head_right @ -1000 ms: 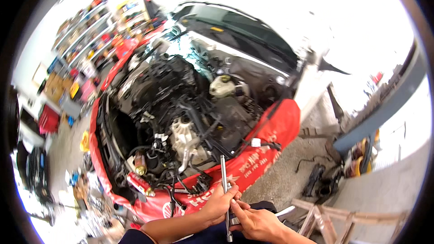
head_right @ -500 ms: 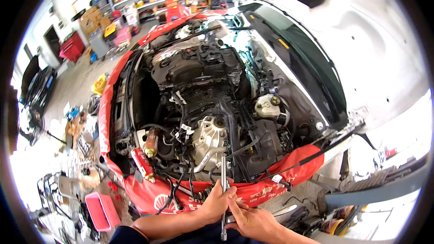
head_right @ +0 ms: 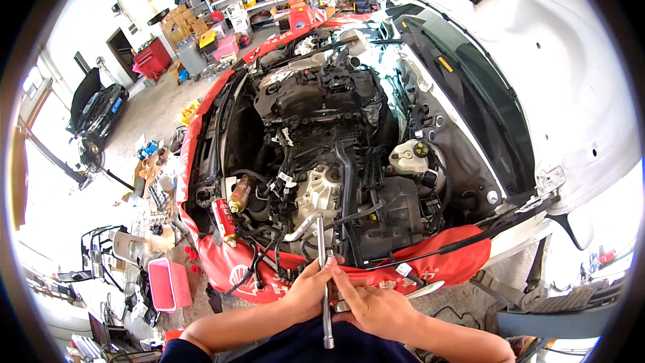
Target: The person works on a car engine by unfastening components with wrenches and disconnecting and connecting electrical plugs, hoses, and wiring by hand.
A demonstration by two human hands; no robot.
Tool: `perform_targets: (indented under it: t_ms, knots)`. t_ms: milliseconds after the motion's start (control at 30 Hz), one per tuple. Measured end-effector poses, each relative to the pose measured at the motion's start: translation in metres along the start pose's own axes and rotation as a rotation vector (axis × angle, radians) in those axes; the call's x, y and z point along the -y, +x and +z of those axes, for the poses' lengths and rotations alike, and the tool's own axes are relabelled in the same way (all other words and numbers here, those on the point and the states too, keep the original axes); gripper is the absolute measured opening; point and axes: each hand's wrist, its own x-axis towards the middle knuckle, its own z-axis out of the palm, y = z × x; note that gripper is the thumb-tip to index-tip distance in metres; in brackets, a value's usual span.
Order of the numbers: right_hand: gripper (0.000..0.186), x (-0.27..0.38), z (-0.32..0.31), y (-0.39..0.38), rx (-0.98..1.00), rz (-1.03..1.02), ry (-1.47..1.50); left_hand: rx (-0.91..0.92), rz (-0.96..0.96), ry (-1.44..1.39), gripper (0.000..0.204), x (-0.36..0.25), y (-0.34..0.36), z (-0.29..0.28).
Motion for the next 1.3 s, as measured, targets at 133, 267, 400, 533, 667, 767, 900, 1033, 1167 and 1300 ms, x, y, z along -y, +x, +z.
perform_targets:
  t_ms: [133, 267, 400, 533, 667, 767, 900, 1033, 1167, 1300]
  knots:
    - [0.102, -0.008, -0.003, -0.011, -0.157, 0.088, 0.488, 0.049, -0.051, -0.079, 0.026, -0.005, -0.001, -0.001]
    - [0.086, -0.014, 0.011, -0.013, -0.218, 0.173, 0.933, 0.062, 0.022, -0.21, 0.026, -0.011, -0.001, 0.003]
    - [0.061, -0.027, -0.002, -0.001, -0.075, 0.237, 0.636, -0.057, -0.005, -0.138, 0.025, -0.019, 0.013, 0.005]
    - [0.031, -0.043, -0.04, 0.039, 0.005, -0.028, -0.126, -0.091, 0.032, 0.021, 0.025, -0.042, 0.041, 0.005]
    - [0.022, -0.069, -0.068, 0.103, 0.111, -0.09, -0.305, -0.038, 0.172, 0.029, 0.032, -0.089, 0.079, 0.009]
    - [0.047, -0.098, -0.091, 0.165, 0.258, 0.086, -0.193, 0.048, 0.222, -0.013, 0.035, -0.131, 0.124, 0.007]
    - [0.04, -0.181, -0.069, 0.229, 0.075, 0.044, -0.193, 0.114, 0.157, -0.007, 0.04, -0.197, 0.209, -0.014]
    - [0.039, -0.274, -0.036, 0.303, 0.024, 0.079, -0.203, 0.031, 0.18, -0.108, 0.038, -0.243, 0.326, -0.05]
    - [0.037, -0.357, 0.013, 0.369, 0.072, 0.077, -0.286, -0.433, 0.178, -0.434, 0.036, -0.277, 0.445, -0.083]
    - [0.036, -0.423, 0.068, 0.401, 0.207, 0.114, -0.359, -0.586, 0.07, -0.02, 0.024, -0.263, 0.511, -0.093]
